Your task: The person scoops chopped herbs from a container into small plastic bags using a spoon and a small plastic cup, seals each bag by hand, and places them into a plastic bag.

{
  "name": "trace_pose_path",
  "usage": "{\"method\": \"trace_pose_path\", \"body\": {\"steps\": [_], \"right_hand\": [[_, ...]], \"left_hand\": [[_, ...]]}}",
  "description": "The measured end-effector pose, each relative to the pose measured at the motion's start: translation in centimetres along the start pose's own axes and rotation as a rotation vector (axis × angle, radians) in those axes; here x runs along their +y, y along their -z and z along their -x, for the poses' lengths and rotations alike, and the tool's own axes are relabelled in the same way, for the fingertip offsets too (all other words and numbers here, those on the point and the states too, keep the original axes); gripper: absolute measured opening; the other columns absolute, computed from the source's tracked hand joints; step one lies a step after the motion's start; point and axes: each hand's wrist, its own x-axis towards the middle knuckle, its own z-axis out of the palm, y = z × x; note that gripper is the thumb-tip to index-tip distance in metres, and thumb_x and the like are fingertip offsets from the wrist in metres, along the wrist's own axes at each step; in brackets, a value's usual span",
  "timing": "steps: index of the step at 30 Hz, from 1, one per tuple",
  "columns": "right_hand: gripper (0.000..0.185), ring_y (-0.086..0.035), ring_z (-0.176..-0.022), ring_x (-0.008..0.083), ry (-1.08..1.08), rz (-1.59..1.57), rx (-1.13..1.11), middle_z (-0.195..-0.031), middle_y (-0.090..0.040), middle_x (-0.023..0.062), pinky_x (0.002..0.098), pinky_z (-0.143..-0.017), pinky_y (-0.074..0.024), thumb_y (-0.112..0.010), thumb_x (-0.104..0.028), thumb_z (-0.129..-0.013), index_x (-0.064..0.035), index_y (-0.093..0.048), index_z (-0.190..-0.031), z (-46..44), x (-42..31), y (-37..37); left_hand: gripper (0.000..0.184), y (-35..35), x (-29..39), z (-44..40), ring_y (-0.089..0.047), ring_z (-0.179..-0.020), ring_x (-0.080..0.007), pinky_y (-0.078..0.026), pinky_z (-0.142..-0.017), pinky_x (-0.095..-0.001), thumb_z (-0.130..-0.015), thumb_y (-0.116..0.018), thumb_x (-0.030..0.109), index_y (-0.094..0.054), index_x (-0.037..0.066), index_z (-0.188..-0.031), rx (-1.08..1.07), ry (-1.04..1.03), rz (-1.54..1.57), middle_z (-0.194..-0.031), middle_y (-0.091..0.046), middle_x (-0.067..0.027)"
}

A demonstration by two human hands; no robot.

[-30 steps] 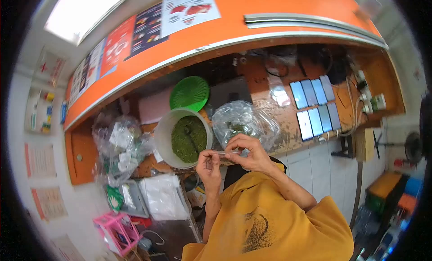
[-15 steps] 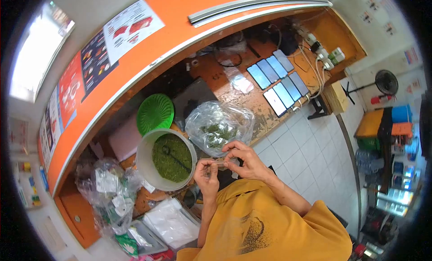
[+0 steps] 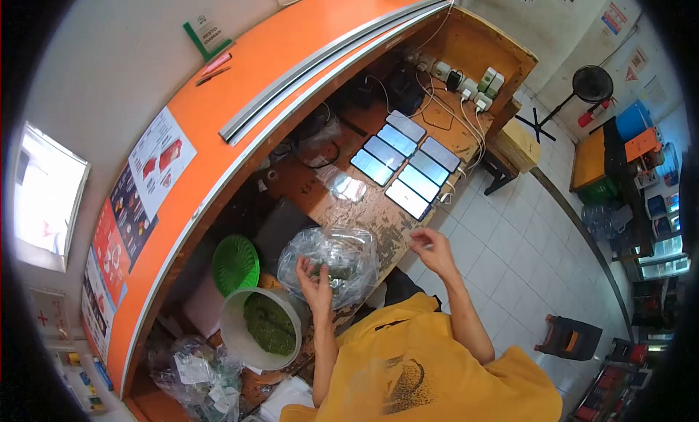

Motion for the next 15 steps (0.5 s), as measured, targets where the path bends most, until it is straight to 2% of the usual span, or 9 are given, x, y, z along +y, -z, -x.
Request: {"method": "trace_pose_path", "body": {"steps": [2,4,7,9,13,14,15], "right_hand": [[0.026,-0.067,-0.082,0.0128,0.024,0.013,-0.087,-0.091,-0.072,0.0044,0.027,-0.074,-0.0541,-0.081,-0.016,-0.085,-0.0026,-0.072,-0.106,-5.4,3.3,-3.2],[0.033,-0.069,-0.081,0.0158,0.039,0.053,-0.136,-0.092,-0.073,0.007,0.0296,-0.075,-0.0553,-0.082,-0.021,-0.084,-0.002,-0.071,-0.108,-11.0,5.9,-7.5],[0.036,-0.071,-0.085,0.0236,-0.078,0.067,-0.162,-0.093,-0.073,0.0116,0.0369,-0.079,-0.0566,-0.08,-0.026,-0.083,-0.0026,-0.071,-0.11,-17.2,5.0,-12.2],[0.035,-0.072,-0.09,0.0298,-0.016,0.212,-0.068,-0.094,-0.073,0.0147,0.0425,-0.082,-0.0563,-0.078,-0.026,-0.084,-0.0028,-0.071,-0.109,-20.5,4.8,-15.4],[0.029,-0.071,-0.098,0.037,0.016,0.551,0.046,-0.095,-0.072,0.0184,0.0483,-0.084,-0.0554,-0.076,-0.024,-0.085,-0.0029,-0.071,-0.105,-23.3,6.4,-20.0],[0.026,-0.071,-0.099,0.039,-0.076,0.52,-0.042,-0.097,-0.072,0.0197,0.0495,-0.084,-0.0555,-0.075,-0.023,-0.086,-0.0039,-0.071,-0.103,-23.8,6.8,-20.3],[0.026,-0.071,-0.098,0.0388,-0.073,0.488,-0.071,-0.096,-0.072,0.0197,0.0496,-0.083,-0.0556,-0.075,-0.023,-0.086,-0.0038,-0.071,-0.102,-23.6,6.8,-20.3]], "left_hand": [[0.064,-0.5,1.5,0.1,-0.055,-0.124,-0.0262,-0.044,-0.104,-0.0402,-0.096,-0.071,0.014,-0.041,0.006,-0.152,0.047,-0.008,0.038,-0.145,-0.053,-0.0151],[0.063,-1.1,2.0,-0.3,-0.055,-0.124,-0.0253,-0.044,-0.103,-0.0393,-0.096,-0.071,0.013,-0.042,0.007,-0.151,0.08,-0.001,0.041,-0.144,-0.053,-0.0141],[0.06,-2.4,3.2,-0.4,-0.056,-0.12,-0.0229,-0.044,-0.102,-0.0377,-0.096,-0.07,0.011,-0.043,0.005,-0.15,0.13,0.024,0.078,-0.141,-0.055,-0.0138],[0.059,-3.3,3.9,0.0,-0.057,-0.117,-0.022,-0.045,-0.102,-0.037,-0.097,-0.07,0.01,-0.043,0.004,-0.149,0.161,0.041,0.091,-0.139,-0.055,-0.0144],[0.057,-4.8,4.6,2.3,-0.058,-0.115,-0.0208,-0.046,-0.102,-0.0344,-0.097,-0.068,0.008,-0.044,0.003,-0.148,0.255,0.161,0.116,-0.136,-0.057,-0.0149],[0.056,-4.7,3.5,2.8,-0.059,-0.113,-0.0196,-0.048,-0.099,-0.0332,-0.097,-0.068,0.007,-0.045,0.003,-0.147,0.268,0.169,0.12,-0.135,-0.058,-0.0141],[0.055,-4.8,3.8,3.2,-0.06,-0.112,-0.0193,-0.049,-0.098,-0.0331,-0.097,-0.068,0.007,-0.045,0.003,-0.147,0.279,0.199,0.124,-0.134,-0.058,-0.0138]]}}
